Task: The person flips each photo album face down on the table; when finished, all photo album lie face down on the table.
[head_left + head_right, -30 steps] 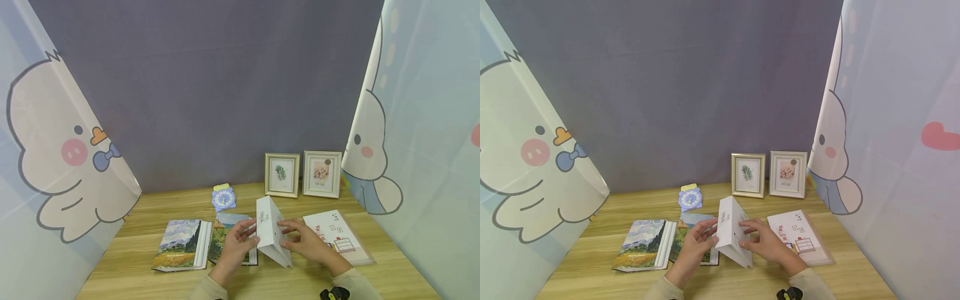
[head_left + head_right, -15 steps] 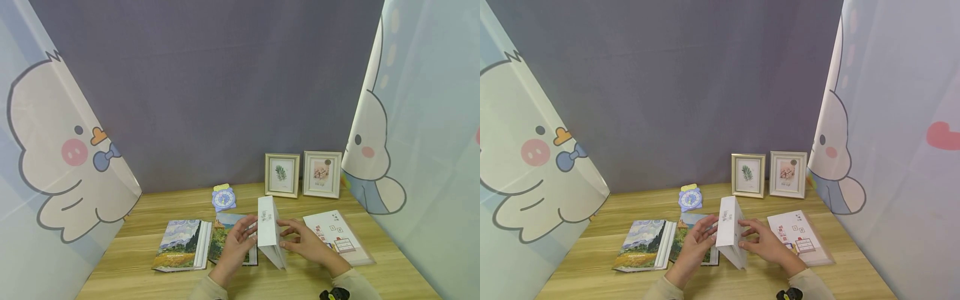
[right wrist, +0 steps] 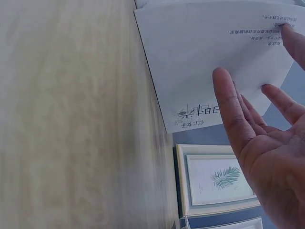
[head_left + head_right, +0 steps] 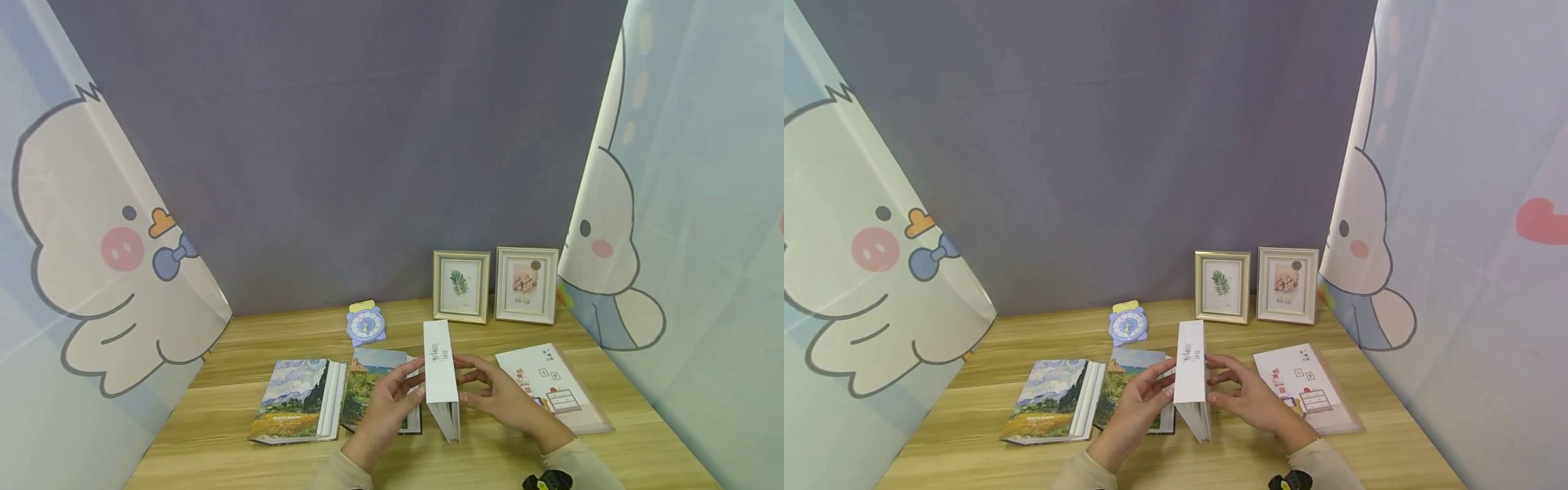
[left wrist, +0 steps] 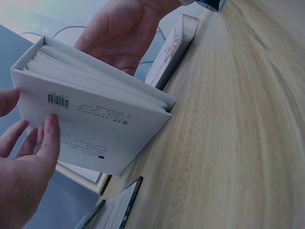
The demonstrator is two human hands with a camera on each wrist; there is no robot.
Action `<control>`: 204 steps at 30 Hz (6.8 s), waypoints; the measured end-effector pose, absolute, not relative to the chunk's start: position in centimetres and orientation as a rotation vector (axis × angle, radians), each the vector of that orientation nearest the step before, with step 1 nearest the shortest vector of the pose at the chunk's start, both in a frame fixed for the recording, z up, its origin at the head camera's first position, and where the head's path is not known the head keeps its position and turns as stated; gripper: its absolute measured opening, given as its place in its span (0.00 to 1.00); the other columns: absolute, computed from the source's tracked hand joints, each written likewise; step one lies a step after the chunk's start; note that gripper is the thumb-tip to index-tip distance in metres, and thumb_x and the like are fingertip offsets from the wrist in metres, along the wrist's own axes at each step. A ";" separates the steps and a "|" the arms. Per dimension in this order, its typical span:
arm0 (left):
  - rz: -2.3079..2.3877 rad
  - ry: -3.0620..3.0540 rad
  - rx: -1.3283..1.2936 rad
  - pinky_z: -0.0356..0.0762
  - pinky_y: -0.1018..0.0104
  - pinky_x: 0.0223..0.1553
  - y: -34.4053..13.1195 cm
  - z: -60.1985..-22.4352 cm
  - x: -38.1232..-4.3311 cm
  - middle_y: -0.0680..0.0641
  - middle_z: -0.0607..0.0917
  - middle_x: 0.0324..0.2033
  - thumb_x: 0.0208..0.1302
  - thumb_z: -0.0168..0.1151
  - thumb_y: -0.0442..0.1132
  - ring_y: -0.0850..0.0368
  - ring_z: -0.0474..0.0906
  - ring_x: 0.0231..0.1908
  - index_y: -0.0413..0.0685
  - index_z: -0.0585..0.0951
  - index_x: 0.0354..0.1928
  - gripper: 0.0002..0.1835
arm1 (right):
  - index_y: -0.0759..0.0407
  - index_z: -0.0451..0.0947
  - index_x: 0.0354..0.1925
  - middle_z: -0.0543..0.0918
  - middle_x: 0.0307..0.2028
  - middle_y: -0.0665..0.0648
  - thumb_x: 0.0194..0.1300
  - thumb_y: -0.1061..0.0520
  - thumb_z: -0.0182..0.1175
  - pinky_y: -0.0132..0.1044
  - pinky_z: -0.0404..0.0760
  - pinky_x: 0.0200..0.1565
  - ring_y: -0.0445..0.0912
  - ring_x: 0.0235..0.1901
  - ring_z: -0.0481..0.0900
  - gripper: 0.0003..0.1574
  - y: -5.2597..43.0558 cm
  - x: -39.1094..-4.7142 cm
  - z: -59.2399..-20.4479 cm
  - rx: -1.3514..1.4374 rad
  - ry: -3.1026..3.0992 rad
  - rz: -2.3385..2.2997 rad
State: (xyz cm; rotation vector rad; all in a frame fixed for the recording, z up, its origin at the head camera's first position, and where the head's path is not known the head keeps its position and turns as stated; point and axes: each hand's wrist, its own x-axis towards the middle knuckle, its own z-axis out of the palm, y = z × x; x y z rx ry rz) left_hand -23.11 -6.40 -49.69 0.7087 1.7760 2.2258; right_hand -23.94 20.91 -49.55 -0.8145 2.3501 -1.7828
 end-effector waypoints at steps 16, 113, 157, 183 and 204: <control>2.148 1.729 0.783 0.70 0.50 0.70 -6.0 -50.3 -23.4 0.38 0.61 0.77 0.81 0.56 0.34 0.32 0.58 0.76 0.50 0.62 0.79 0.30 | 0.58 0.61 0.79 0.69 0.68 0.71 0.74 0.61 0.65 0.43 0.85 0.55 0.67 0.61 0.77 0.41 21.3 -23.9 -49.4 -0.827 2.236 -1.858; 1.714 2.136 0.720 0.72 0.52 0.67 -4.8 -51.0 -23.0 0.35 0.64 0.77 0.70 0.70 0.37 0.33 0.61 0.75 0.35 0.69 0.75 0.35 | 0.79 0.70 0.68 0.81 0.43 0.61 0.69 0.48 0.71 0.45 0.89 0.29 0.50 0.32 0.84 0.45 24.8 -24.1 -49.0 -0.247 2.551 -1.510; 1.571 2.286 0.720 0.73 0.50 0.65 -5.0 -50.5 -22.7 0.38 0.68 0.75 0.70 0.71 0.41 0.36 0.67 0.70 0.42 0.76 0.71 0.30 | 0.74 0.72 0.67 0.82 0.42 0.58 0.62 0.52 0.77 0.42 0.86 0.29 0.48 0.37 0.82 0.44 24.3 -23.9 -48.0 -0.269 2.667 -1.353; 1.753 2.448 0.655 0.64 0.38 0.72 -11.3 -49.1 -22.2 0.43 0.73 0.71 0.75 0.65 0.41 0.34 0.65 0.72 0.46 0.72 0.72 0.27 | 0.59 0.78 0.66 0.79 0.63 0.65 0.64 0.47 0.76 0.62 0.78 0.60 0.61 0.61 0.79 0.38 19.8 -25.1 -46.1 -0.561 3.002 -1.040; 1.946 2.730 0.349 0.62 0.40 0.73 -16.5 -50.7 -23.5 0.42 0.77 0.68 0.69 0.70 0.31 0.39 0.68 0.72 0.46 0.76 0.69 0.28 | 0.57 0.73 0.71 0.77 0.63 0.61 0.68 0.49 0.72 0.59 0.80 0.59 0.60 0.64 0.76 0.38 13.8 -26.1 -46.7 -0.803 2.863 -0.991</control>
